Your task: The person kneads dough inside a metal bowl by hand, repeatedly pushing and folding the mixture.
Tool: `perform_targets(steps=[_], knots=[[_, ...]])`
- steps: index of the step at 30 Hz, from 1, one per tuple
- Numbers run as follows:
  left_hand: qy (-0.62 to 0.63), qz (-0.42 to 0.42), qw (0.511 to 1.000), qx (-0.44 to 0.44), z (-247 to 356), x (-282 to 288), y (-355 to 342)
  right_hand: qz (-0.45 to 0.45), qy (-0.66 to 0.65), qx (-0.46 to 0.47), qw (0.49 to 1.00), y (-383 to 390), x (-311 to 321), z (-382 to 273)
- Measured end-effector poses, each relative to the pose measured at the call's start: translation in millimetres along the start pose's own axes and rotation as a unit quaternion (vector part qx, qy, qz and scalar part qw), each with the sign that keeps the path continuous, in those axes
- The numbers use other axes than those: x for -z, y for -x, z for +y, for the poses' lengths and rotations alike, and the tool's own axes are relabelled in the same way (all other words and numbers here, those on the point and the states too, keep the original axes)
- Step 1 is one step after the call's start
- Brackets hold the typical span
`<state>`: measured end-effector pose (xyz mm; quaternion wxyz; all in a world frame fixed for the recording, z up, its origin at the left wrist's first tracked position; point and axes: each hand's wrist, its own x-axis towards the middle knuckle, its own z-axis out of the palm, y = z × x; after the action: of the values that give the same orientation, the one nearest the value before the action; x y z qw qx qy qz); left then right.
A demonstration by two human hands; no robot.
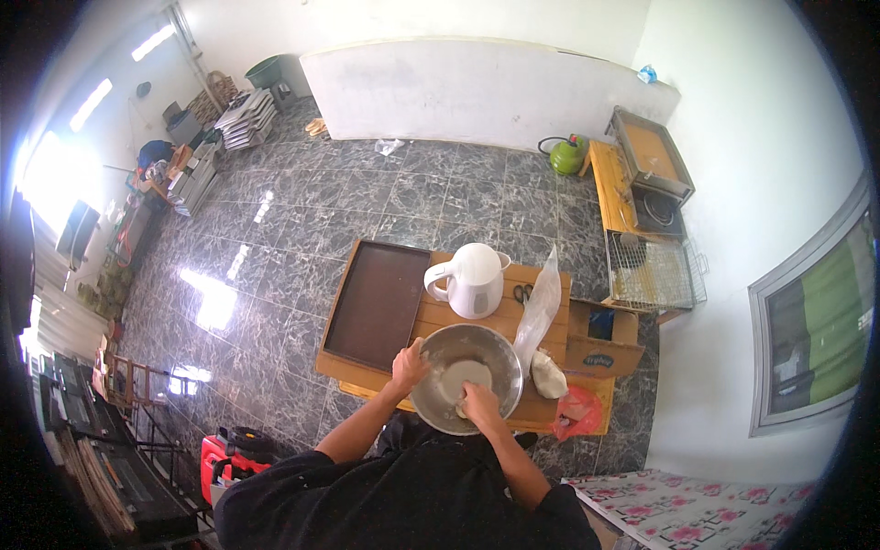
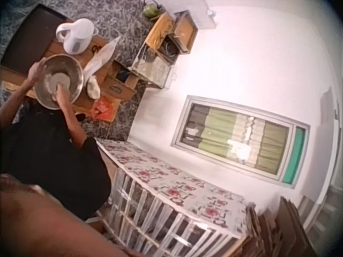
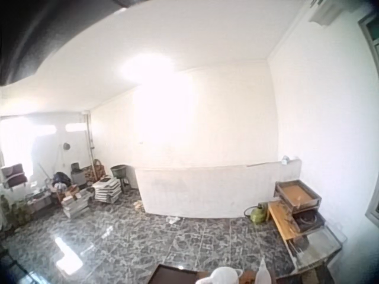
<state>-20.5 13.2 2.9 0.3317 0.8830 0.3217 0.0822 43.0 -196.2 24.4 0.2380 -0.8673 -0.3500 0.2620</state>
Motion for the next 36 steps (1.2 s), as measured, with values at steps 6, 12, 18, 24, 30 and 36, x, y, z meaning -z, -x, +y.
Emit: perform_targets(steps=[6, 12, 18, 24, 30, 36], knots=[[-0.008, -0.013, 1.000, -0.017, -2, -2, -1, 0.116, -0.122, 0.039, 0.985, 7, -5, 11], [-0.018, -0.039, 0.999, -0.031, 4, -6, -1, -0.082, -0.063, 0.005, 0.995, 4, -5, 31], [-0.049, -0.058, 0.996, -0.043, 16, -5, 0, -0.213, -0.033, -0.026, 0.976, -6, -7, 38], [-0.059, -0.031, 0.997, -0.044, 2, -11, -1, -0.158, -0.006, 0.081, 0.984, -16, -52, 33], [-0.046, -0.071, 0.996, -0.016, 13, -7, -2, -0.139, 0.037, 0.023, 0.989, -21, -67, 13], [-0.045, -0.057, 0.997, -0.009, 17, -7, -2, -0.139, 0.092, 0.071, 0.983, -42, -72, 14]])
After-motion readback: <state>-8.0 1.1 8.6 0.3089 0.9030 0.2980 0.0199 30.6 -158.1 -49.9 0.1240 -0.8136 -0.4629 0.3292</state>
